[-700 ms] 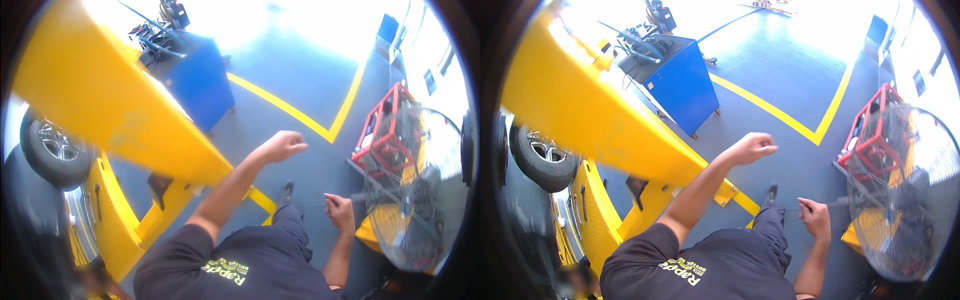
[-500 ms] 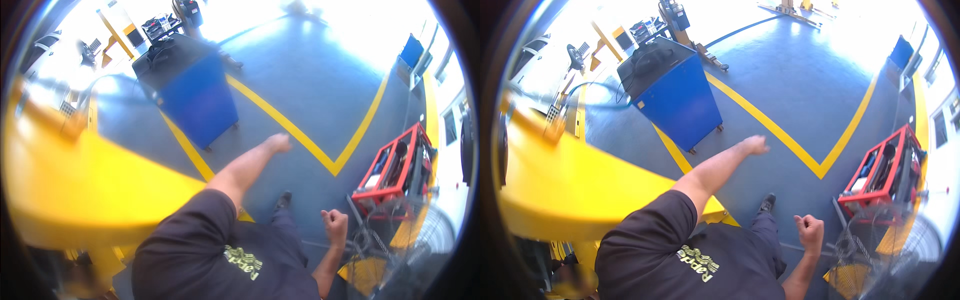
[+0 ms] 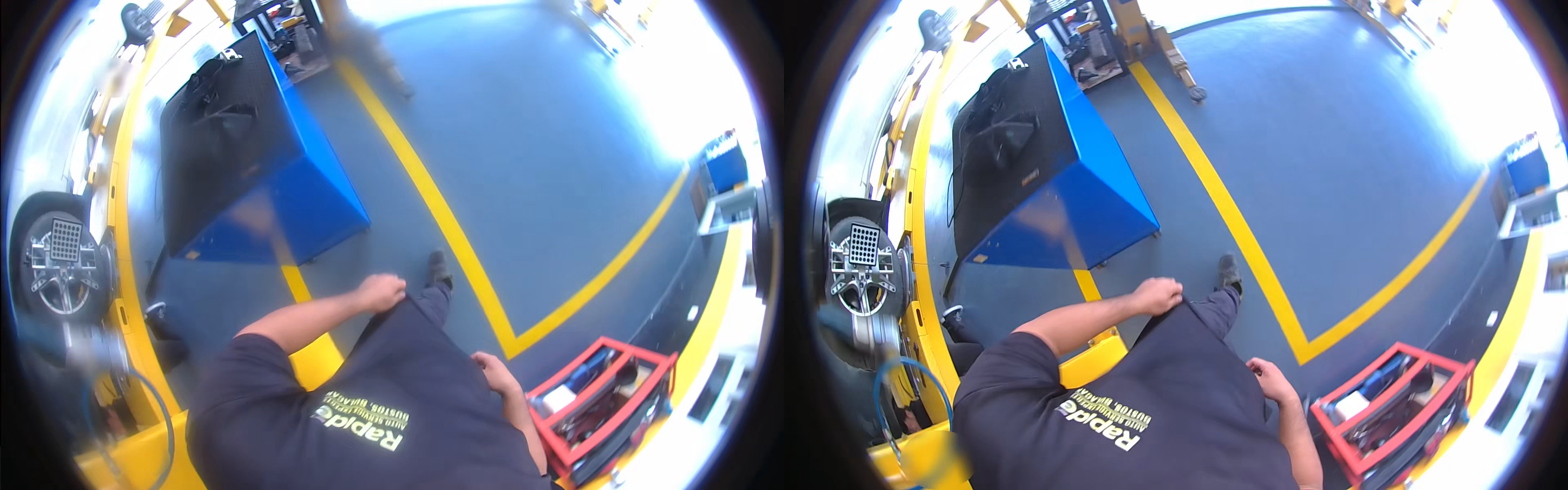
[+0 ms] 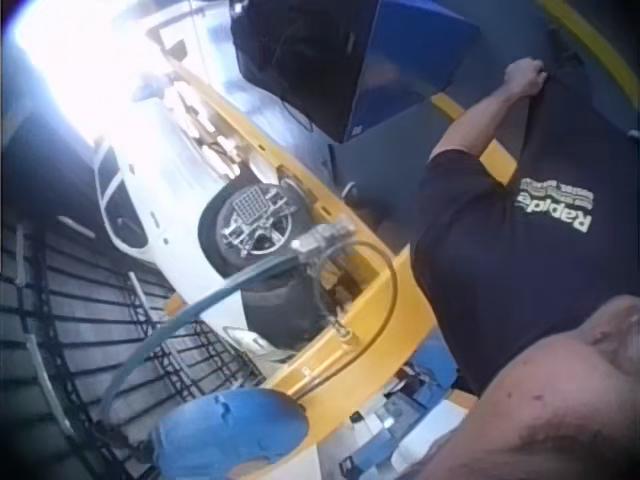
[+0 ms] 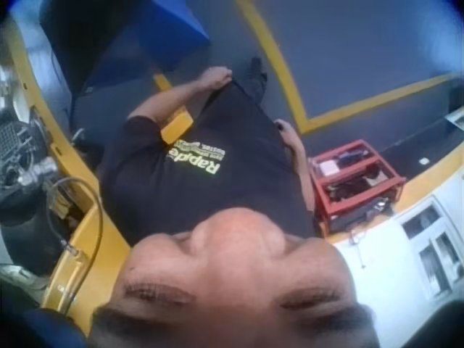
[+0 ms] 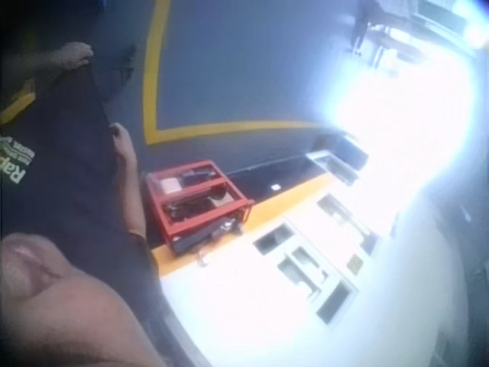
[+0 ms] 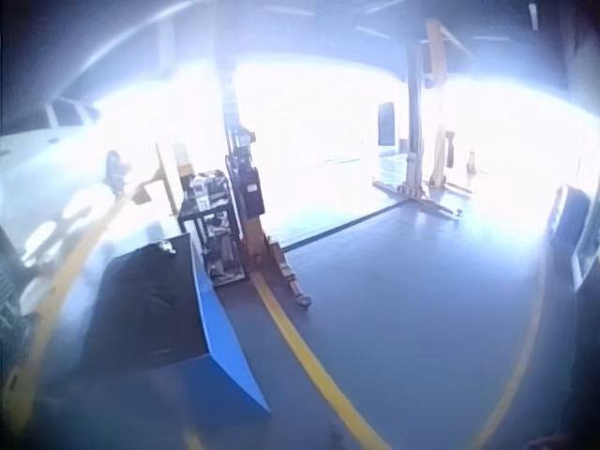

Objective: The person attaches a wheel alignment sensor to a car tire, then walks to a computer station and operates the alignment software using a mouse and keyboard.

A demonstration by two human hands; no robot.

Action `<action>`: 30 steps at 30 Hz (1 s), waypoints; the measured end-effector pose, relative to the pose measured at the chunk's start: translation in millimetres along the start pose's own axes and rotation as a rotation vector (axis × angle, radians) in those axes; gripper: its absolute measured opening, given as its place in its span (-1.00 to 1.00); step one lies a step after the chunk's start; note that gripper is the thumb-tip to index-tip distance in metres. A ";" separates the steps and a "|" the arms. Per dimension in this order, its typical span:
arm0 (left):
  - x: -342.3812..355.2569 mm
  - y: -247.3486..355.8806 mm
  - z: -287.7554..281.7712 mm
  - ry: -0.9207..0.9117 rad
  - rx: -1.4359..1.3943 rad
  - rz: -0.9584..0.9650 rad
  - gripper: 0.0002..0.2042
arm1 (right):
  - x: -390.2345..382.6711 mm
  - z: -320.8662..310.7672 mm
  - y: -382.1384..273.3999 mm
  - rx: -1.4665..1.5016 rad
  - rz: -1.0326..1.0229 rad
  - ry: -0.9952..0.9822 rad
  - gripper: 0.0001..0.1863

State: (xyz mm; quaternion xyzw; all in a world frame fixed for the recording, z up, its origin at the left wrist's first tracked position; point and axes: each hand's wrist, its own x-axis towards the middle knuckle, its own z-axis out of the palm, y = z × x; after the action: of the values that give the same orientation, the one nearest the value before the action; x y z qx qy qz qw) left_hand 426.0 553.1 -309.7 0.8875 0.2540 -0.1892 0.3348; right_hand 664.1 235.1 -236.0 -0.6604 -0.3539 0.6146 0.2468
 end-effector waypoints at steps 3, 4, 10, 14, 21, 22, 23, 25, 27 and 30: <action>114.2 -51.1 -73.8 -0.232 0.105 -0.140 -0.68 | 109.4 -95.6 -84.1 -0.231 -0.087 0.000 -0.81; 145.5 -62.2 -103.7 -0.509 0.097 -0.173 -0.64 | 142.5 -124.2 -116.8 -0.336 0.029 0.015 -0.80; 246.8 -138.5 -226.7 0.002 -0.482 -0.352 -0.57 | 322.1 -236.1 -235.7 -0.073 -0.056 0.070 -0.75; 319.6 -242.6 -303.7 -0.124 -0.356 -0.456 -0.59 | 507.0 -363.3 -355.9 -0.788 -0.171 -0.128 -0.62; 352.8 -408.3 -522.6 0.240 -0.746 -0.722 -0.59 | 877.8 -383.3 -689.2 -0.894 -0.529 -0.003 -0.59; 348.7 -437.4 -571.9 0.287 -0.794 -0.688 -0.63 | 918.4 -357.8 -726.9 -0.829 -0.566 -0.077 -0.59; 342.5 -458.1 -611.7 0.414 -0.824 -0.671 -0.64 | 954.4 -329.0 -746.9 -0.813 -0.480 -0.142 -0.58; 317.0 -486.8 -688.5 0.687 -0.806 -0.624 -0.65 | 1013.0 -278.9 -775.8 -0.837 -0.445 -0.306 -0.58; 292.8 -508.8 -749.3 0.892 -0.753 -0.567 -0.67 | 1075.1 -240.6 -780.4 -0.984 -0.342 -0.589 -0.59; 256.7 -558.7 -851.0 1.164 -0.679 -0.455 -0.70 | 1175.9 -232.8 -825.0 -1.207 -0.434 -0.785 -0.61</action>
State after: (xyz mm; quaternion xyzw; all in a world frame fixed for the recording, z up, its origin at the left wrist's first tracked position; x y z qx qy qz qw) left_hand 449.5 1585.2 -118.5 0.6160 0.6155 0.3403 0.3550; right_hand 751.3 1684.6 -328.9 -0.3287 -0.8137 0.4416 -0.1869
